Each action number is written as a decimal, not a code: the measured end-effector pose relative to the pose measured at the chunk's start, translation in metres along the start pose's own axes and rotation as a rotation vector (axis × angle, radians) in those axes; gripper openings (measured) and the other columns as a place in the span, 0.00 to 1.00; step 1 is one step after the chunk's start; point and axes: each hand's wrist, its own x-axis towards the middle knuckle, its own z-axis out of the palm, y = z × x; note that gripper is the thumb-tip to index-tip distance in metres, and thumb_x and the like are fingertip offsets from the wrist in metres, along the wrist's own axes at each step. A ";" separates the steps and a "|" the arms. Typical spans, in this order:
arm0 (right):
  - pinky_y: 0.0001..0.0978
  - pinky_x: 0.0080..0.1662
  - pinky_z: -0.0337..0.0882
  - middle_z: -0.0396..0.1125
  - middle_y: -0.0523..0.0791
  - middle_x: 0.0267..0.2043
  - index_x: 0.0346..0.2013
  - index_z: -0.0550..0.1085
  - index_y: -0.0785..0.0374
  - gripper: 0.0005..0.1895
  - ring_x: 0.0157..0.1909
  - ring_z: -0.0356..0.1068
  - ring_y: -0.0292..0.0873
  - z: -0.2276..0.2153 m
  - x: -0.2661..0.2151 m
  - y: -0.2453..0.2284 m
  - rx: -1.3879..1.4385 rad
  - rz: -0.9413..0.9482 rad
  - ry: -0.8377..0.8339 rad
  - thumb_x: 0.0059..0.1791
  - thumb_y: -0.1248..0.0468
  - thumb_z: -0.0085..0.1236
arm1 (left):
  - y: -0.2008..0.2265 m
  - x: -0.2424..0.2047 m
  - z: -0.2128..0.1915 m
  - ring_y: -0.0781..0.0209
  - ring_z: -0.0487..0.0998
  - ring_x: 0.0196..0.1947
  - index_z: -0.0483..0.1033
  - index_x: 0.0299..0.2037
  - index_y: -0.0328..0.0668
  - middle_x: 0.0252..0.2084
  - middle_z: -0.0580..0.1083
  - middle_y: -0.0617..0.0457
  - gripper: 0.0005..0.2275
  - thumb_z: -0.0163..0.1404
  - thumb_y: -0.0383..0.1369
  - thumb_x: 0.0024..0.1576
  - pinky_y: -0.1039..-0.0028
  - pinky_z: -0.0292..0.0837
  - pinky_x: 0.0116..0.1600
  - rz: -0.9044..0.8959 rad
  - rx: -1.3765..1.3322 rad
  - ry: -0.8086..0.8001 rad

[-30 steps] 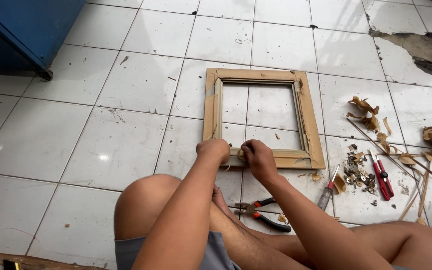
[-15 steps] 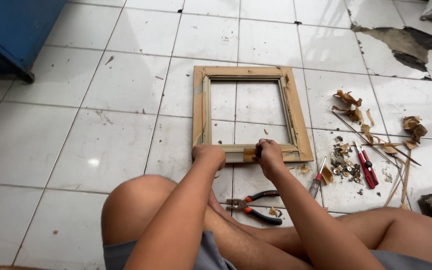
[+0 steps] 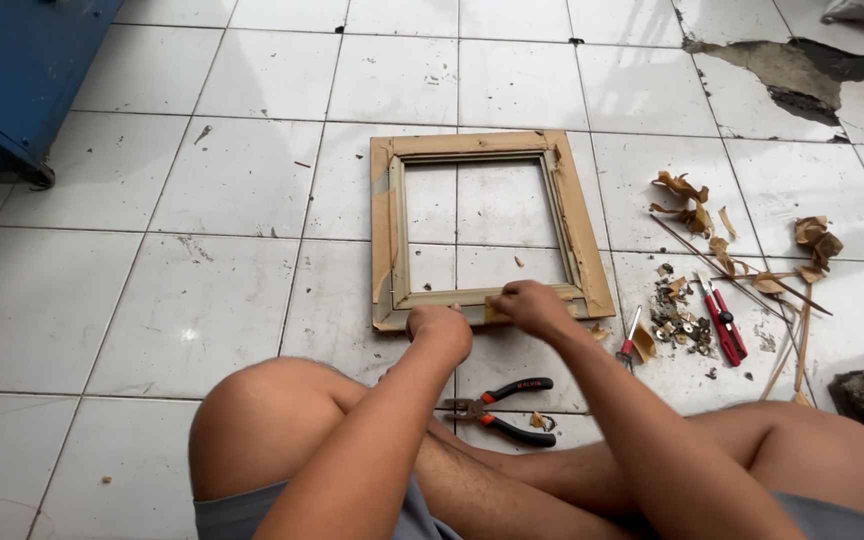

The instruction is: Peeling off adhesive tape from a wooden picture frame

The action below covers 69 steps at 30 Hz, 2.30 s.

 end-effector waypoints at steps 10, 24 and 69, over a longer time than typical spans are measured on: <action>0.50 0.50 0.61 0.68 0.59 0.38 0.34 0.75 0.64 0.17 0.47 0.63 0.63 -0.088 -0.042 0.089 0.022 0.133 0.165 0.41 0.55 0.48 | -0.006 0.004 -0.003 0.38 0.73 0.34 0.50 0.61 0.43 0.36 0.71 0.36 0.26 0.41 0.28 0.50 0.50 0.69 0.29 0.013 -0.180 -0.002; 0.43 0.42 0.68 0.60 0.53 0.36 0.32 0.65 0.70 0.08 0.41 0.66 0.50 -0.096 -0.086 0.050 1.582 0.141 0.508 0.40 0.68 0.46 | 0.033 -0.072 -0.037 0.56 0.75 0.24 0.63 0.53 0.39 0.24 0.73 0.44 0.24 0.45 0.48 0.52 0.69 0.73 0.32 0.219 -1.603 0.169; 0.41 0.32 0.72 0.65 0.49 0.30 0.32 0.70 0.60 0.05 0.29 0.69 0.54 -0.019 -0.003 0.025 -0.410 -0.542 0.314 0.44 0.64 0.48 | 0.031 -0.015 -0.013 0.44 0.73 0.20 0.50 0.60 0.35 0.24 0.70 0.34 0.26 0.38 0.25 0.48 0.60 0.65 0.21 0.171 -0.349 0.240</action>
